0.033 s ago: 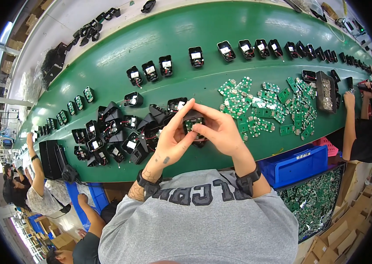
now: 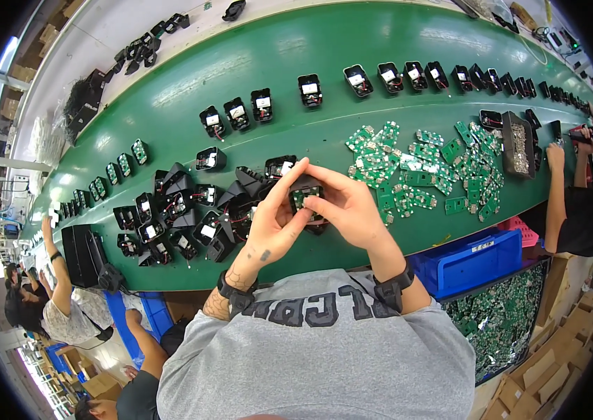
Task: The person picks up a black plastic housing and a green circuit board, fits the board into the housing, and presses it into place. After assembling the unit, the person places it onto the green conveyor belt and reaches for more components.
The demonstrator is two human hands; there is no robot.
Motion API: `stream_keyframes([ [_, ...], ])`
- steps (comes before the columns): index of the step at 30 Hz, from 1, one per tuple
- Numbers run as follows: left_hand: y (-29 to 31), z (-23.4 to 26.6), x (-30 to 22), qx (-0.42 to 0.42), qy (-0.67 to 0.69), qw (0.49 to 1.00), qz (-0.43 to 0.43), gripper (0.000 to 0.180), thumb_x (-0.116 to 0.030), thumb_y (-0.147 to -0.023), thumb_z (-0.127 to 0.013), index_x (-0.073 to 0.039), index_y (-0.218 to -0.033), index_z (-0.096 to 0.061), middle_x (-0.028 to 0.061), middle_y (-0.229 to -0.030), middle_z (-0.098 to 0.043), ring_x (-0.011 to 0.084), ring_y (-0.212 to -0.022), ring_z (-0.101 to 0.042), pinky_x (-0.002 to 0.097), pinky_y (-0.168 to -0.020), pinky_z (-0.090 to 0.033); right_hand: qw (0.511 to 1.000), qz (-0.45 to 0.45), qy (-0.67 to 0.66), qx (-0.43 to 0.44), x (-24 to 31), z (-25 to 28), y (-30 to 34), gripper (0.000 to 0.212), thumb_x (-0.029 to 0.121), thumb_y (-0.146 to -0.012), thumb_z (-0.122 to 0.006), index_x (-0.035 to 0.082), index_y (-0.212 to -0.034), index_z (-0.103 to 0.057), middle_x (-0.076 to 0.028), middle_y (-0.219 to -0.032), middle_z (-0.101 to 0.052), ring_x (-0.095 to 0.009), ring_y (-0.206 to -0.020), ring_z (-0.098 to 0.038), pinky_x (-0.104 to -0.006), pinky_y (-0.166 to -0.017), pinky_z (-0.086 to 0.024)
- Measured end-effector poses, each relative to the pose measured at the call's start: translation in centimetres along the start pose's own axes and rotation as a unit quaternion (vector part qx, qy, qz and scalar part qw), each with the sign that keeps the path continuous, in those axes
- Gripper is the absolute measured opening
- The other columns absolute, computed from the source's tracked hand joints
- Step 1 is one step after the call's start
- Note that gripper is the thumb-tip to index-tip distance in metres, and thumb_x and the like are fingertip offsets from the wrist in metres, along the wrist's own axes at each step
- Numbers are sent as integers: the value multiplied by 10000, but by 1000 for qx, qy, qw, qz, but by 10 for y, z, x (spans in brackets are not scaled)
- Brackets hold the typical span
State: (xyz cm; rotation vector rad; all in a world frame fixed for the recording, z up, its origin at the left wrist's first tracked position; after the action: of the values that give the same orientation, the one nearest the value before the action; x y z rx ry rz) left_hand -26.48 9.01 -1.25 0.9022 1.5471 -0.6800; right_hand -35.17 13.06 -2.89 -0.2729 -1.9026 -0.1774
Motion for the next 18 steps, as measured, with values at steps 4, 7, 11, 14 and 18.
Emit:
stream_keyframes([
  [4,-2,4,-2,-26,-60,997,-31,597,87,-888,-510,-47,-1441,-331,95,-1230,-513,158,-1096,-549,271,-880,-523,999,10,-11,-33,-6,2,-2,485,-24,-862,-634,-53,-1322,-482,-111,-1208,-590,-163,-1057,-592,-299,-905,-488],
  [7,-5,6,7,-38,-43,998,-15,600,88,-890,-496,-64,-1448,-334,95,-1228,-512,152,-1081,-555,255,-839,-529,1000,20,6,-22,-7,3,-4,495,-11,-880,-623,-36,-1347,-461,-105,-1214,-586,-149,-1082,-579,-299,-937,-481],
  [11,-15,14,9,-9,-108,994,20,600,78,-894,-486,-73,-1450,-318,98,-1223,-518,160,-1050,-570,273,-822,-525,999,10,-29,-40,-8,13,-11,437,-2,-864,-637,-46,-1285,-528,-105,-1157,-620,-160,-1026,-608,-302,-884,-499],
  [14,-24,60,-1,-35,-106,994,-20,540,12,-904,-498,-61,-1409,-322,112,-1186,-538,183,-1004,-580,309,-854,-494,986,34,122,-110,11,47,-14,259,49,-851,-669,-5,-1104,-674,-78,-1039,-678,-159,-956,-634,-290,-833,-513],
  [18,-43,215,-34,-239,-209,947,-54,496,-36,-859,-573,-22,-1326,-406,110,-1067,-585,179,-884,-596,304,-781,-500,872,47,414,-257,34,129,-15,264,174,-848,-690,20,-1063,-690,-119,-1046,-669,-201,-987,-623,-321,-828,-502],
])
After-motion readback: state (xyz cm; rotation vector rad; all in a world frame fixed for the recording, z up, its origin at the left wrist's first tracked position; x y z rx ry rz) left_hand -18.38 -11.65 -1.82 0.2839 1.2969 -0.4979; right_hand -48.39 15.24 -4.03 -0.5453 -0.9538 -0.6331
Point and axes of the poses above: each hand's wrist, its own y-axis away from the middle knuckle, its own z-axis out of the back of the hand, x = y × z, the point moved 10 cm from there along -y, towards the middle knuckle
